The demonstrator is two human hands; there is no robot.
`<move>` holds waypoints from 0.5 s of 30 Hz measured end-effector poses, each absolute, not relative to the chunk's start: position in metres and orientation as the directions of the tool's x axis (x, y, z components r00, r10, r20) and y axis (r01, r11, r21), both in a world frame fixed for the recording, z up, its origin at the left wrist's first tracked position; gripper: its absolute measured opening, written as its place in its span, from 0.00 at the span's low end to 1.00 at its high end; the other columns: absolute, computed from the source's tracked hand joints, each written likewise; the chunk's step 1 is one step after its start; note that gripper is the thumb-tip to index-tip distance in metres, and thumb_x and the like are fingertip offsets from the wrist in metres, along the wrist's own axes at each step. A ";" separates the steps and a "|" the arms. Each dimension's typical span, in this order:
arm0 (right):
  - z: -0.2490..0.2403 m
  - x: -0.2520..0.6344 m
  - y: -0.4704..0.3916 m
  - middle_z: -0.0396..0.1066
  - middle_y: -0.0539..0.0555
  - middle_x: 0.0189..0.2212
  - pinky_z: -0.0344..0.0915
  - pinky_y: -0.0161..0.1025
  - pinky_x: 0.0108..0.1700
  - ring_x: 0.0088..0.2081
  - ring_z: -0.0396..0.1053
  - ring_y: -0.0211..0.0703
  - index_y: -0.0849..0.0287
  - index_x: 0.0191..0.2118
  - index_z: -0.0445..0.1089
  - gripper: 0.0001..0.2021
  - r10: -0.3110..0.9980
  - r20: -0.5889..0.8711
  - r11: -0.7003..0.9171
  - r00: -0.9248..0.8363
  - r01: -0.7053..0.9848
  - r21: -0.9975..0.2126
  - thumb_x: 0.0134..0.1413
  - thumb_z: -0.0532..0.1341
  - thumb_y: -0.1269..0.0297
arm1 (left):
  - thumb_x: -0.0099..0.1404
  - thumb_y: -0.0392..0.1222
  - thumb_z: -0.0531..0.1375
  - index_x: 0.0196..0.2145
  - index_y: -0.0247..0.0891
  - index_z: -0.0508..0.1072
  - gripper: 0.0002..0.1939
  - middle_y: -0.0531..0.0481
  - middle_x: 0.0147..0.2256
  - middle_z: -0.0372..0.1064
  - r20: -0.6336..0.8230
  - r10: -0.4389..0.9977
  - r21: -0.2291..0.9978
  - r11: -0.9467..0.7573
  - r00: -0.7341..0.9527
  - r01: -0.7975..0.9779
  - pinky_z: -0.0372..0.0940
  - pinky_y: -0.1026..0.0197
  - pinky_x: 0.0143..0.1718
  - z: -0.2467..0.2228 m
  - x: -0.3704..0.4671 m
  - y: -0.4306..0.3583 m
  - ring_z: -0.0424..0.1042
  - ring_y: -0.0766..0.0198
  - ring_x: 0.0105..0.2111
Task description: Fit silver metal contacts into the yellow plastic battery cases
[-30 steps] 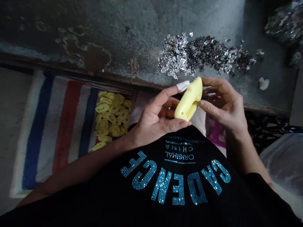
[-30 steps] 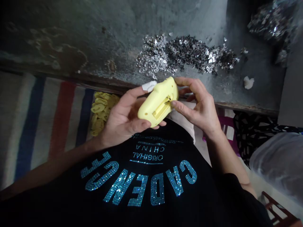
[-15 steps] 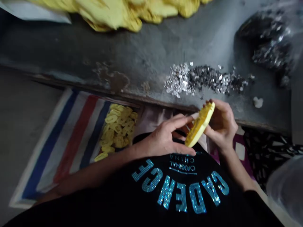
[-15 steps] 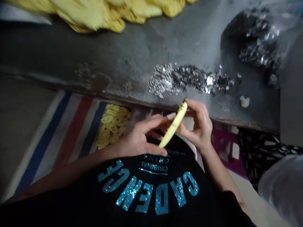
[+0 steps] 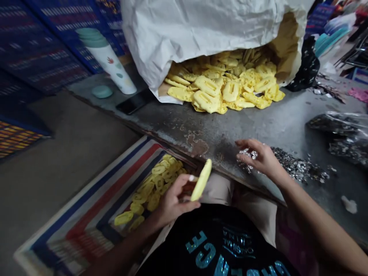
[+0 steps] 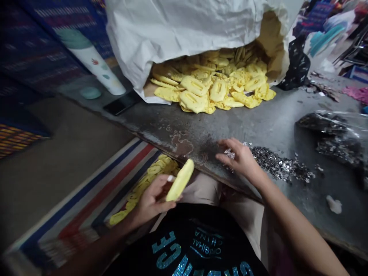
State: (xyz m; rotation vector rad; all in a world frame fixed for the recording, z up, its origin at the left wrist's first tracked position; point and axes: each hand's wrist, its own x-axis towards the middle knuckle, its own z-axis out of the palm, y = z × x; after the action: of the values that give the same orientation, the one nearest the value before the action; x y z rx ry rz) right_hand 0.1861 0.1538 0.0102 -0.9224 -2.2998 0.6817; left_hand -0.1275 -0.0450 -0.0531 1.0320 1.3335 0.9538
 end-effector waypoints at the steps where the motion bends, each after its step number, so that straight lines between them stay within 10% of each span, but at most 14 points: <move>1: 0.013 0.170 0.180 0.86 0.59 0.48 0.84 0.50 0.49 0.46 0.87 0.53 0.54 0.57 0.82 0.16 0.764 0.266 0.616 -0.588 0.542 -0.571 0.69 0.74 0.56 | 0.57 0.55 0.83 0.54 0.48 0.75 0.33 0.44 0.48 0.85 -0.291 0.954 0.951 0.297 -0.073 0.087 0.85 0.45 0.48 -0.060 -0.145 -0.053 0.89 0.44 0.45; 8: 0.026 0.037 0.291 0.76 0.77 0.67 0.69 0.72 0.72 0.71 0.72 0.78 0.63 0.67 0.76 0.27 0.861 0.199 0.508 -0.467 0.790 -0.344 0.69 0.74 0.54 | 0.50 0.54 0.80 0.50 0.46 0.80 0.32 0.42 0.58 0.78 -0.161 0.806 0.839 0.415 -0.569 0.351 0.81 0.44 0.48 -0.095 -0.215 -0.075 0.83 0.47 0.41; 15: 0.029 0.008 0.304 0.73 0.84 0.69 0.65 0.75 0.71 0.70 0.70 0.84 0.70 0.69 0.71 0.35 0.916 0.143 0.400 -0.374 0.844 -0.357 0.64 0.74 0.53 | 0.69 0.56 0.72 0.54 0.42 0.80 0.22 0.42 0.47 0.84 -0.112 0.884 0.926 0.258 -0.454 0.274 0.81 0.55 0.35 -0.072 -0.172 -0.048 0.86 0.50 0.39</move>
State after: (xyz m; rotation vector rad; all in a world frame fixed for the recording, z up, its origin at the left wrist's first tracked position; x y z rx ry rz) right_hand 0.0079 0.3035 0.0289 -1.5311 -2.3449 0.3213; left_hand -0.1721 -0.0477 -0.0717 1.0501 1.8796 1.1942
